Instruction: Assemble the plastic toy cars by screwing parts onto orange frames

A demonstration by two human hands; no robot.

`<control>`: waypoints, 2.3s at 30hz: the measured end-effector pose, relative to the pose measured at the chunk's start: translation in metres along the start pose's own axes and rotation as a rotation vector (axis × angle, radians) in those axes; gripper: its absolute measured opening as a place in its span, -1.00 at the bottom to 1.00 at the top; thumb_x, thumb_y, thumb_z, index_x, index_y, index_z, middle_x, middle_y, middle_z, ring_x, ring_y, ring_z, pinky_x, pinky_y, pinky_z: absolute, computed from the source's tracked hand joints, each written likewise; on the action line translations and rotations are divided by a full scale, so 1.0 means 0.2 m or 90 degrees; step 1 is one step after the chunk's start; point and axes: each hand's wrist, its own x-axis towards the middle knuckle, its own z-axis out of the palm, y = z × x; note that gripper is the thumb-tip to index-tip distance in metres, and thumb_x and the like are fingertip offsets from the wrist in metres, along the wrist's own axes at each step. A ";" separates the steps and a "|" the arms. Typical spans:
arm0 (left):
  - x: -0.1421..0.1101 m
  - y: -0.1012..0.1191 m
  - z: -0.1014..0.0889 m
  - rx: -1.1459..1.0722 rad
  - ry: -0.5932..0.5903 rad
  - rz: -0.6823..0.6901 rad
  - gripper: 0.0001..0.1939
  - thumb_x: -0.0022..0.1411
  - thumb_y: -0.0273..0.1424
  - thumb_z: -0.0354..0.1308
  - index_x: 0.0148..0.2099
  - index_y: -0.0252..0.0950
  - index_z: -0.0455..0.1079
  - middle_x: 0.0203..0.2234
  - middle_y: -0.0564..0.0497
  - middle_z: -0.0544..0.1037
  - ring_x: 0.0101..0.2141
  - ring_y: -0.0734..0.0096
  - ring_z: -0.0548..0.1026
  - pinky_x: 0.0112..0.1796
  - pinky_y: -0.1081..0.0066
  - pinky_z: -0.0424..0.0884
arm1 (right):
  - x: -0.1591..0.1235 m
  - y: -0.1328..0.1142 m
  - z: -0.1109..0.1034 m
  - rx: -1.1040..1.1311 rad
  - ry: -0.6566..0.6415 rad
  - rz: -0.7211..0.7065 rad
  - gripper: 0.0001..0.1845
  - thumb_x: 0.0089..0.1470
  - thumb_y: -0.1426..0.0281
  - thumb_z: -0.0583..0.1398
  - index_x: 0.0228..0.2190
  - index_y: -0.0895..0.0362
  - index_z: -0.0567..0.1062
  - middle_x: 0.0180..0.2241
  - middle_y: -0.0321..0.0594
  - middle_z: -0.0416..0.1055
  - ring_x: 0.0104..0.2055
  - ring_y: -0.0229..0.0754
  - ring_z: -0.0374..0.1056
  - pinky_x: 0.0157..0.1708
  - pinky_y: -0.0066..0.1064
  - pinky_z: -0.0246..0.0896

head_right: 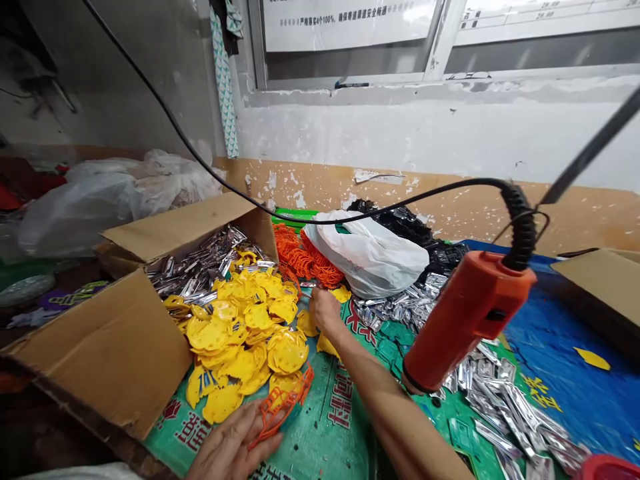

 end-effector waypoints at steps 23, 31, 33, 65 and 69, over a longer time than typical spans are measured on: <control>-0.13 0.07 0.15 0.034 -0.059 0.037 -0.64 0.36 -0.24 -0.03 -0.08 -0.47 0.36 -0.17 -0.32 0.60 -0.17 0.15 0.58 -0.12 0.19 0.48 | -0.97 0.16 -0.25 0.398 -0.316 -0.020 -0.77 -0.13 0.27 0.30 -0.41 0.16 0.52 -0.58 -0.39 0.34 -0.64 -0.41 0.15 -0.62 -0.52 0.06; -0.13 -0.01 0.11 0.170 -0.114 0.101 -0.41 0.31 -0.02 -0.05 0.06 -0.46 0.33 -0.17 -0.28 0.61 -0.14 0.15 0.57 -0.05 0.19 0.42 | -1.05 0.16 -0.22 0.287 -0.227 -0.121 -0.93 -0.02 0.42 0.20 -0.49 0.16 0.47 -0.61 -0.42 0.22 -0.55 -0.36 0.07 -0.56 -0.52 -0.06; -0.13 -0.02 0.10 0.218 -0.122 0.122 -0.36 0.29 0.03 -0.08 0.08 -0.44 0.33 -0.15 -0.27 0.60 -0.12 0.14 0.56 -0.05 0.20 0.42 | -1.06 0.16 -0.22 0.279 -0.207 -0.153 -0.89 0.00 0.43 0.18 -0.44 0.13 0.53 -0.58 -0.38 0.30 -0.51 -0.33 0.16 -0.51 -0.51 0.03; -0.21 -0.12 0.14 0.729 -0.356 0.689 -0.61 0.20 -0.64 0.11 0.04 -0.23 0.40 -0.11 -0.07 0.60 -0.07 0.35 0.54 -0.01 0.39 0.44 | -1.35 0.38 -0.10 0.050 0.388 -0.438 -0.87 0.11 0.51 0.20 -0.27 0.11 0.51 -0.39 -0.20 0.37 -0.43 -0.30 0.39 -0.48 -0.54 0.37; -0.20 -0.13 0.13 0.767 -0.398 0.765 -0.57 0.18 -0.70 0.08 0.07 -0.30 0.35 -0.09 -0.12 0.58 -0.04 0.39 0.52 0.02 0.43 0.42 | -1.39 0.39 -0.12 0.042 0.411 -0.449 -0.81 0.10 0.55 0.19 -0.23 0.12 0.52 -0.40 -0.21 0.36 -0.43 -0.32 0.36 -0.48 -0.55 0.35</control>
